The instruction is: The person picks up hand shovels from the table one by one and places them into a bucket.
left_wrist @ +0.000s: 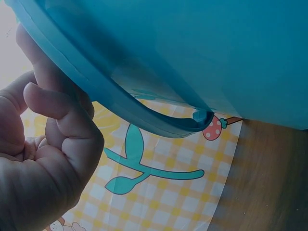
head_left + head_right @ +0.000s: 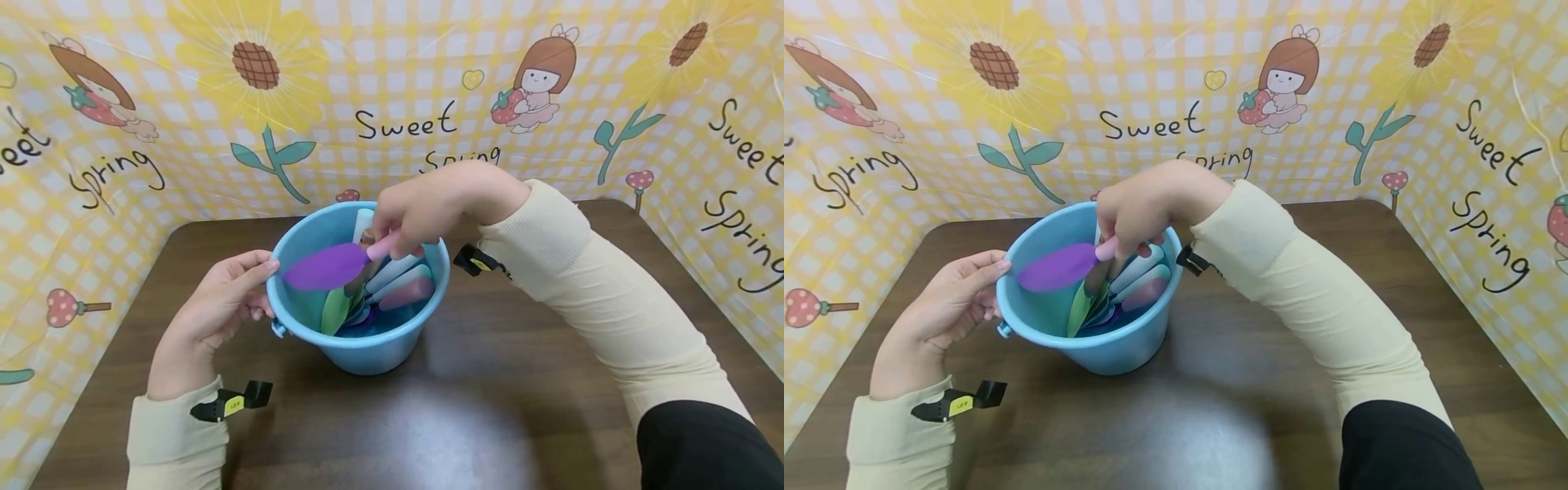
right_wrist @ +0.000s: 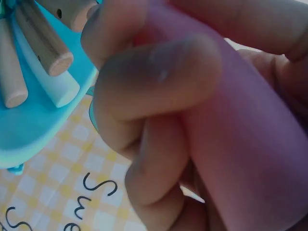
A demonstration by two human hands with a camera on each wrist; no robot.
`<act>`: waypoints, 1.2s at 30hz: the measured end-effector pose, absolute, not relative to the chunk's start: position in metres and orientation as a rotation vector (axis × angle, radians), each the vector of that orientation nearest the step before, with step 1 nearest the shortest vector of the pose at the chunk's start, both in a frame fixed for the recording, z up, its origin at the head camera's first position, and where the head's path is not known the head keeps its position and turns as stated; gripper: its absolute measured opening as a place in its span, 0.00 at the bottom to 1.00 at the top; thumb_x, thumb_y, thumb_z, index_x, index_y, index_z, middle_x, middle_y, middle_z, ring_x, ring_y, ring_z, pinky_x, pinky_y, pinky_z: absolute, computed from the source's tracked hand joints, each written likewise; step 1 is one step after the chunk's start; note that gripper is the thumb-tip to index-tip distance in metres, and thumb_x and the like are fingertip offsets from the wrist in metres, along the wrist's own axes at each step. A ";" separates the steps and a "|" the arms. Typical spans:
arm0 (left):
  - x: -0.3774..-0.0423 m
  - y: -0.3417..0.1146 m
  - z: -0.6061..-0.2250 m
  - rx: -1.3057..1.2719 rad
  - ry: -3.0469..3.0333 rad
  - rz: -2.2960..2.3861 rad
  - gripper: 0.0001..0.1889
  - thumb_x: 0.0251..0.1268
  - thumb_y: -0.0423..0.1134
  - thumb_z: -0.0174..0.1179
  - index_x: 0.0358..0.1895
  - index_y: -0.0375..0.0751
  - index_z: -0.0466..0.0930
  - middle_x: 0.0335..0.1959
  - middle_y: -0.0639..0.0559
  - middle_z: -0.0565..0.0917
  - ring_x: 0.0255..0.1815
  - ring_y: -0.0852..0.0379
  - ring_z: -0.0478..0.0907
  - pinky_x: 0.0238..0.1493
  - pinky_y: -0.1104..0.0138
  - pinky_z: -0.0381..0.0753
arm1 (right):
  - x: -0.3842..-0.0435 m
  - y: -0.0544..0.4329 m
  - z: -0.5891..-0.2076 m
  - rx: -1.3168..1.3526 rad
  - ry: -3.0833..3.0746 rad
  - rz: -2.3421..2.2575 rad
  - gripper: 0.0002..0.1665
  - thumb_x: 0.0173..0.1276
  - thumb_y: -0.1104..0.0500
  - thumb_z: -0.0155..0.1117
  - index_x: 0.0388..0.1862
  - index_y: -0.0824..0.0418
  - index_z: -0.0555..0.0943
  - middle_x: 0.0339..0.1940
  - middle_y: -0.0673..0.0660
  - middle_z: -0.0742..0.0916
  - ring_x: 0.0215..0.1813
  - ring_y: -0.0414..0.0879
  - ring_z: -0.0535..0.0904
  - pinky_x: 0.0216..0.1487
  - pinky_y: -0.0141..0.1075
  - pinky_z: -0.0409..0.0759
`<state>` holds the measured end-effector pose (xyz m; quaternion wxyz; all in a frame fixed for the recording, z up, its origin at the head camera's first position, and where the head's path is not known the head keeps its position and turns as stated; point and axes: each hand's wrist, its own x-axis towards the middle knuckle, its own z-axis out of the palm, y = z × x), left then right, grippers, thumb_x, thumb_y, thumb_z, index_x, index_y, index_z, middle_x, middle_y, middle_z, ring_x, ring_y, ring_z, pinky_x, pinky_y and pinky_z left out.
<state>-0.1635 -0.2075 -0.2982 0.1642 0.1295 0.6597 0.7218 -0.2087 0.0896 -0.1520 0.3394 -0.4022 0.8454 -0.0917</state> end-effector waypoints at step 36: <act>-0.164 -0.207 -0.299 0.358 1.846 2.085 0.08 0.78 0.35 0.49 0.43 0.39 0.78 0.23 0.54 0.85 0.18 0.61 0.84 0.19 0.77 0.78 | -0.196 0.015 -0.182 -0.857 2.595 0.412 0.29 0.62 0.46 0.72 0.60 0.48 0.76 0.51 0.48 0.84 0.49 0.46 0.79 0.46 0.44 0.83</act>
